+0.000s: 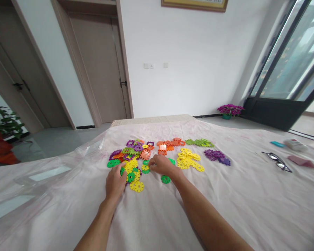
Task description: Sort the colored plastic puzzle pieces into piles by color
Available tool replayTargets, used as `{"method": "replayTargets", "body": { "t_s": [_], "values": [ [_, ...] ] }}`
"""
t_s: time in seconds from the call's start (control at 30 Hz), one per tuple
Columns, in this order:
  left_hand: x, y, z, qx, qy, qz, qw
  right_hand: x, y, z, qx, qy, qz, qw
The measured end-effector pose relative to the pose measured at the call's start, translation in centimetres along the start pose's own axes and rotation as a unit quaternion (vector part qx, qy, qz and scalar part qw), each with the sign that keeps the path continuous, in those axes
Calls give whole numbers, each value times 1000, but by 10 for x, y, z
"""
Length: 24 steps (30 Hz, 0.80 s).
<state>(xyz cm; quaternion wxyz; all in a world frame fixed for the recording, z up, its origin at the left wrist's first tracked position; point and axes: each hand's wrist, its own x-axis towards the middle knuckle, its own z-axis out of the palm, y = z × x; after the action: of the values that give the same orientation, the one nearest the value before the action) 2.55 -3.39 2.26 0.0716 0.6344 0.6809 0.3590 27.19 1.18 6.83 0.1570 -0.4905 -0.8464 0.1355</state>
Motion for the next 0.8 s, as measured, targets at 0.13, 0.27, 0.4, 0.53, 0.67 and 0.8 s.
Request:
{"method": "replayTargets", "body": {
  "t_s": [0.13, 0.27, 0.4, 0.53, 0.67, 0.8],
  "values": [
    [0, -1, 0, 3, 0, 5, 1000, 0, -1, -1, -23, -9, 2, 1000],
    [0, -1, 0, 7, -1, 3, 1000, 0, 0, 1, -27, -8, 8, 1000],
    [0, 0, 0, 8, -4, -2, 1000, 0, 1, 2, -29, -11, 10, 999],
    [0, 0, 0, 3, -6, -2, 1000, 0, 0, 2, -42, -3, 16, 999],
    [0, 0, 0, 1, -7, -5, 1000, -2, -2, 1, -57, 0, 17, 998],
    [0, 0, 0, -1, -9, -6, 1000, -3, -4, 1, -68, -1, 17, 998]
  ]
}}
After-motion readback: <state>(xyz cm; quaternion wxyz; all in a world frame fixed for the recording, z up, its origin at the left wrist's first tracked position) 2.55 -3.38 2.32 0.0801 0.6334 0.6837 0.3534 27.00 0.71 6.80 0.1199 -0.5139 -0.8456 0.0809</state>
